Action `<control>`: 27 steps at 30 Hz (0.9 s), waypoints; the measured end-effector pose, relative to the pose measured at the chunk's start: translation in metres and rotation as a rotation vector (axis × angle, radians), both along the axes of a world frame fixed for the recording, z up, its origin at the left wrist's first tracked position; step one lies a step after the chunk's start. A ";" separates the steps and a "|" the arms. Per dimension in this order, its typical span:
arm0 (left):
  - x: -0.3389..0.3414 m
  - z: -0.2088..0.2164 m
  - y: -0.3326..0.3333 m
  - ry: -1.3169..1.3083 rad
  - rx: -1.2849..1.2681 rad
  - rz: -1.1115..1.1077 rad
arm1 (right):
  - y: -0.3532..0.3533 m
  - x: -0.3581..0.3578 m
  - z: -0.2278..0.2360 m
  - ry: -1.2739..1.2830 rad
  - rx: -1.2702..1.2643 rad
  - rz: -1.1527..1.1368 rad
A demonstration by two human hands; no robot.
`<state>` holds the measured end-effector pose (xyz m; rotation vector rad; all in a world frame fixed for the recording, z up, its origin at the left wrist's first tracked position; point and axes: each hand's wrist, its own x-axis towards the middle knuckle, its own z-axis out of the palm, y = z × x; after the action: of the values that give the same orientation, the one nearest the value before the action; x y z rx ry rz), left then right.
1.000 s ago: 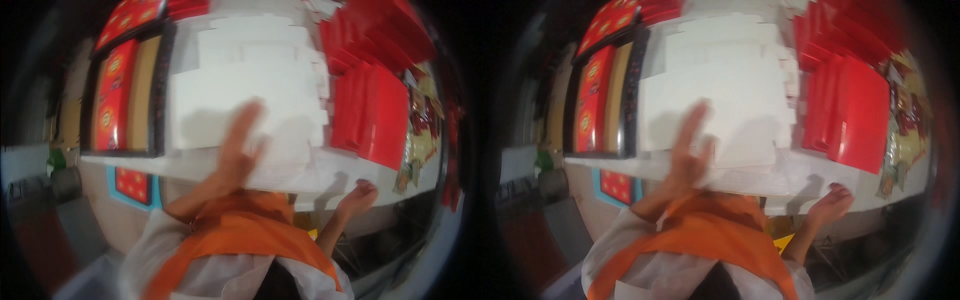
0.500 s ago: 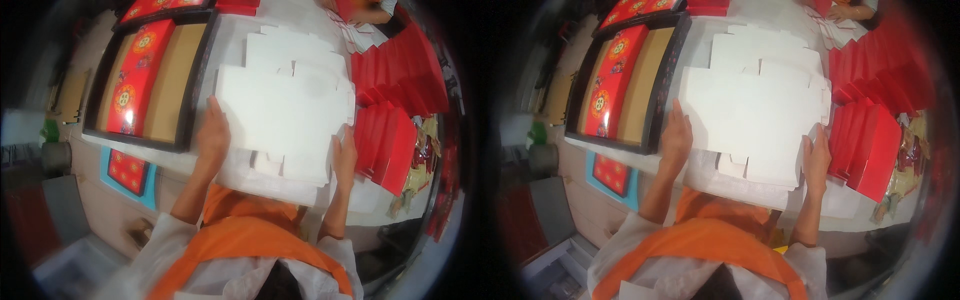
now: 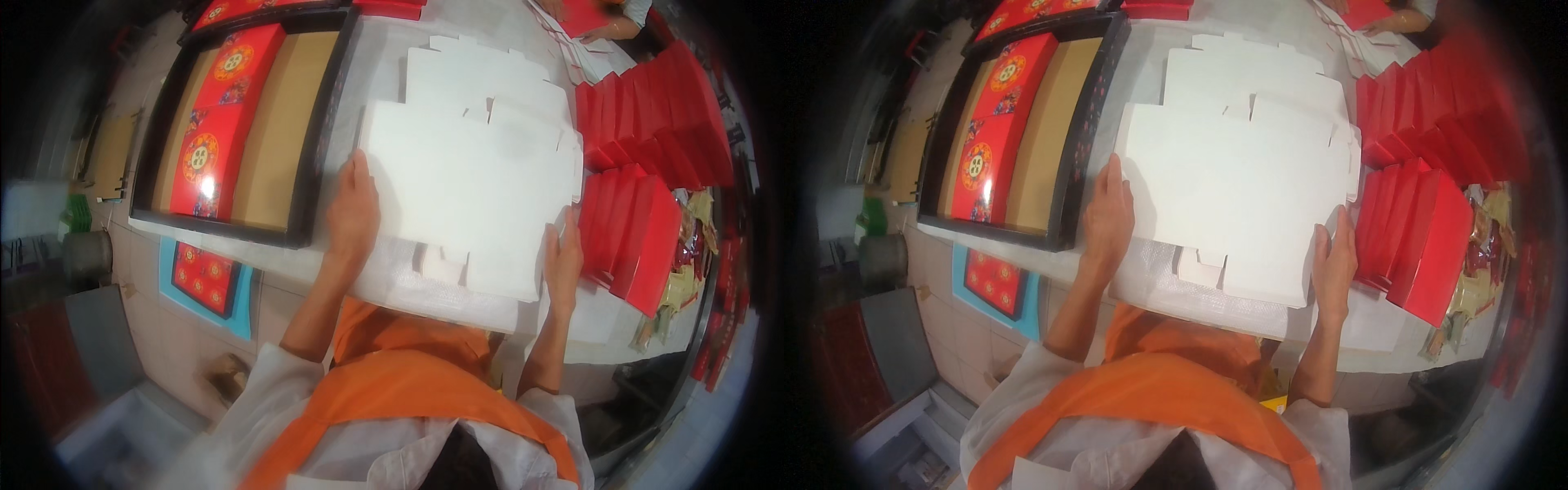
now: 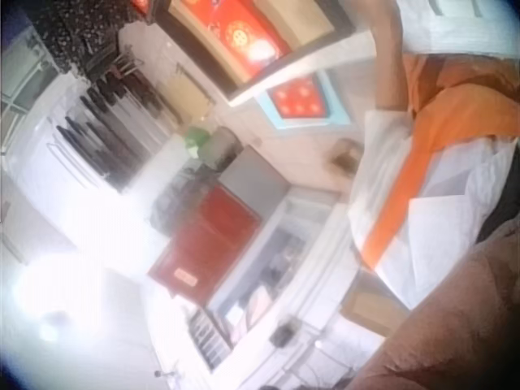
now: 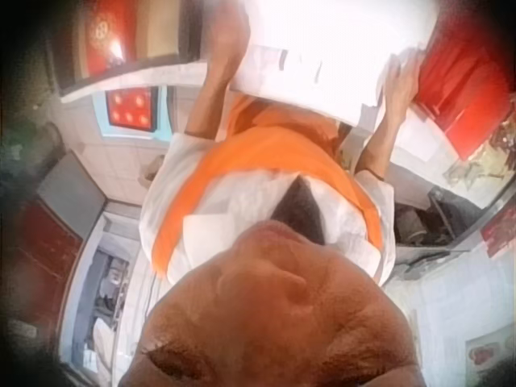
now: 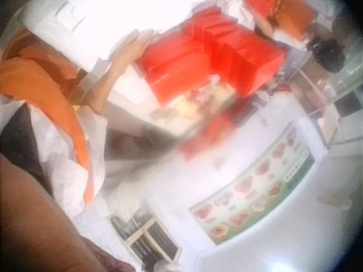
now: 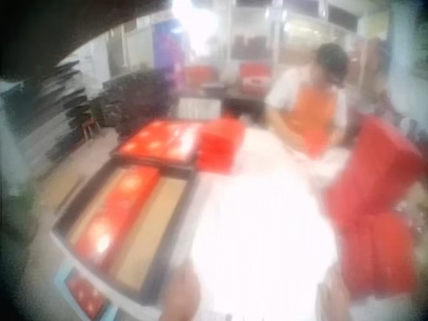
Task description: The person assembles small red boxes by hand. They repeatedly pick up a flat white cardboard piece, fold it into a box shape, and insert a red rectangular insert into the center. The completed boxes are stacked on the table to the right.
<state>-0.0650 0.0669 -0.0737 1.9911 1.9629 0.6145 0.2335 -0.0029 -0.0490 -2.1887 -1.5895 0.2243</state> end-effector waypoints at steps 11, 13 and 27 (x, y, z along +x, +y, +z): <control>-0.016 0.008 0.020 -0.405 -0.178 0.136 | -0.002 0.001 -0.004 0.023 -0.001 -0.011; -0.012 0.010 0.023 -0.167 0.032 0.091 | -0.002 0.001 -0.002 0.054 -0.006 -0.015; -0.052 0.094 -0.027 -0.847 0.158 0.090 | -0.010 0.008 0.031 0.656 0.495 -0.070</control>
<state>-0.1166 0.0398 0.0198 1.3492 1.4893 1.3872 0.2414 -0.0124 -0.0181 -1.5607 -1.0549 0.4237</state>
